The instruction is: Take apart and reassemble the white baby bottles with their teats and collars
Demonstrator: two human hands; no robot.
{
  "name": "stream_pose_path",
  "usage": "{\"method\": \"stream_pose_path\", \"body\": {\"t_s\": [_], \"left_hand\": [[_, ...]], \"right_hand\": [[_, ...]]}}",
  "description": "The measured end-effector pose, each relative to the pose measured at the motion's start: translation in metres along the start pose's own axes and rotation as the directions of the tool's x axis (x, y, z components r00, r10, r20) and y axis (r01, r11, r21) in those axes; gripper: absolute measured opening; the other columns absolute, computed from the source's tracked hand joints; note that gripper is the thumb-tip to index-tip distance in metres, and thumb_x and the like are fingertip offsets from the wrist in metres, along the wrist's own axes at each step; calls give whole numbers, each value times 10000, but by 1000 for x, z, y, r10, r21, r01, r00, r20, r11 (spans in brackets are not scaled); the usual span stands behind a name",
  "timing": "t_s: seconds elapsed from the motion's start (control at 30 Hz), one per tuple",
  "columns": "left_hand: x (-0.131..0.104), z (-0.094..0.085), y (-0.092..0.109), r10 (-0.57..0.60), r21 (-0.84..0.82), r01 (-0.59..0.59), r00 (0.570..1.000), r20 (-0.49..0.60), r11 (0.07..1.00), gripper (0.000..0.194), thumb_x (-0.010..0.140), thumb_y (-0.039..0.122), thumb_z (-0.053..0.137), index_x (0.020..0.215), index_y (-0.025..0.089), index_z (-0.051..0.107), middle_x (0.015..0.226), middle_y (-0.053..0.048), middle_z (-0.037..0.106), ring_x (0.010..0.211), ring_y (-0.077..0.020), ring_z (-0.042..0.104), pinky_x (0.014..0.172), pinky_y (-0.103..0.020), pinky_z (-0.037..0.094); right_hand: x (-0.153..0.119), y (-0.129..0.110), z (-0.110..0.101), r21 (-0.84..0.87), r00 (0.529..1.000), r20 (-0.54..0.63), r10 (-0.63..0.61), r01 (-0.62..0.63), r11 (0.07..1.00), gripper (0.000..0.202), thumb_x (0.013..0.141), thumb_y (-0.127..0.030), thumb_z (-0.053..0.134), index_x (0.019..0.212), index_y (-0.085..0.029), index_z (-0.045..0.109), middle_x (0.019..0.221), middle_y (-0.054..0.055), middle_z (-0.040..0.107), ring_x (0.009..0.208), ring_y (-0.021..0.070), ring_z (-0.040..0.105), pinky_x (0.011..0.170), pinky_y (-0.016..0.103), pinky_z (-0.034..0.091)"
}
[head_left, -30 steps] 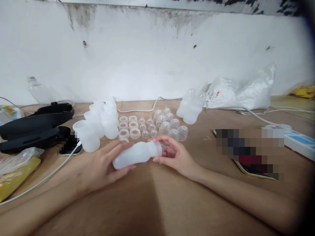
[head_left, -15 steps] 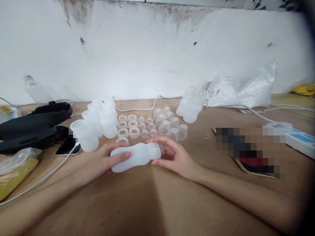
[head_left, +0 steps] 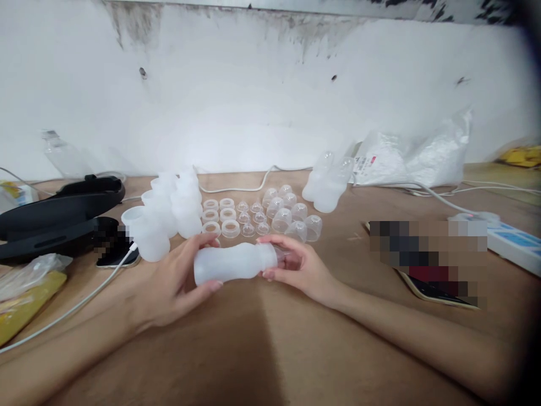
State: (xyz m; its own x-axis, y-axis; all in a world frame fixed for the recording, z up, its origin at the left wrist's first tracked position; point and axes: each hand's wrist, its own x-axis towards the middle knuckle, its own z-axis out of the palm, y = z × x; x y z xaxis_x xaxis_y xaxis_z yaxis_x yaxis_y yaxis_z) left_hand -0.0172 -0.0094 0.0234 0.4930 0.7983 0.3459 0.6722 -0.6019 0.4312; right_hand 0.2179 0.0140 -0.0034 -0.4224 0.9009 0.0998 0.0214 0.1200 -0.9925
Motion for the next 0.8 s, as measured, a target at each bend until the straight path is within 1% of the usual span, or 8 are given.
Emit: {"method": "stream_pose_path", "body": {"t_s": [0.13, 0.27, 0.33, 0.47, 0.53, 0.63, 0.7, 0.8], "left_hand": [[-1, 0, -2, -75, 0, 76, 989, 125, 997, 337, 834, 372, 414, 1126, 207, 374, 973, -42, 585, 769, -178, 583, 626, -278, 477], [-8, 7, -16, 232, 215, -231, 972, 20, 949, 368, 840, 246, 431, 1196, 279, 343, 1191, -72, 450, 1001, -231, 508, 756, -341, 455], [-10, 9, -21, 313, 255, -299, 950, -14, 920, 365, 853, 213, 401, 1197, 321, 343, 1221, -60, 409, 1072, -235, 458, 805, -362, 437], [-7, 7, -15, 214, 54, -212, 976, -45, 976, 638, 735, 418, 562, 1246, 215, 240, 1210, -122, 398, 1083, -266, 440, 850, -391, 421], [-4, 4, -8, 92, -31, -93, 995, -26, 995, 564, 780, 431, 476, 1235, 180, 259, 1165, -119, 461, 1011, -252, 496, 817, -376, 440], [-4, 2, -2, -52, 13, 51, 998, 44, 999, 369, 842, 385, 378, 1162, 202, 366, 1018, -60, 573, 796, -196, 582, 659, -306, 480], [-6, 3, -5, 20, 106, -27, 998, 64, 994, 390, 827, 374, 441, 1168, 202, 362, 1059, -65, 562, 820, -195, 583, 662, -297, 483], [-8, 7, -13, 305, 266, -296, 952, 7, 917, 440, 824, 253, 492, 1224, 206, 316, 1223, -110, 453, 1062, -235, 480, 828, -354, 445]], "right_hand": [[0, 0, 0, -1, 1000, -19, 16, -16, 1000, 452, 574, -187, 722, 991, -257, 562, 923, -3, 599, 719, 102, 592, 671, 240, 494], [0, 0, 0, 17, 1000, 10, 29, -29, 999, 450, 584, -182, 714, 999, -256, 557, 896, -9, 607, 710, 104, 600, 648, 236, 497], [0, 0, 0, 21, 1000, 17, 25, -25, 999, 448, 587, -184, 712, 1000, -260, 557, 893, -10, 608, 708, 105, 600, 637, 233, 499], [0, 0, 1, -3, 1000, 3, -3, 3, 1000, 456, 579, -187, 719, 999, -266, 561, 902, -11, 613, 697, 97, 595, 660, 236, 501], [0, 0, 1, -18, 1000, 0, -16, 16, 1000, 459, 578, -189, 720, 1001, -267, 560, 900, -10, 618, 701, 100, 594, 671, 241, 503], [0, -2, 1, -32, 1000, -12, -29, 28, 999, 451, 570, -185, 721, 986, -264, 568, 918, -9, 617, 710, 101, 592, 673, 237, 503], [0, -3, 1, -43, 999, -21, -30, 29, 999, 445, 563, -179, 722, 974, -261, 572, 938, -10, 613, 705, 96, 589, 662, 226, 501], [-1, -4, 2, -66, 999, -16, -28, 27, 997, 448, 562, -186, 721, 976, -261, 569, 934, -12, 612, 669, 89, 584, 623, 213, 501]]}}
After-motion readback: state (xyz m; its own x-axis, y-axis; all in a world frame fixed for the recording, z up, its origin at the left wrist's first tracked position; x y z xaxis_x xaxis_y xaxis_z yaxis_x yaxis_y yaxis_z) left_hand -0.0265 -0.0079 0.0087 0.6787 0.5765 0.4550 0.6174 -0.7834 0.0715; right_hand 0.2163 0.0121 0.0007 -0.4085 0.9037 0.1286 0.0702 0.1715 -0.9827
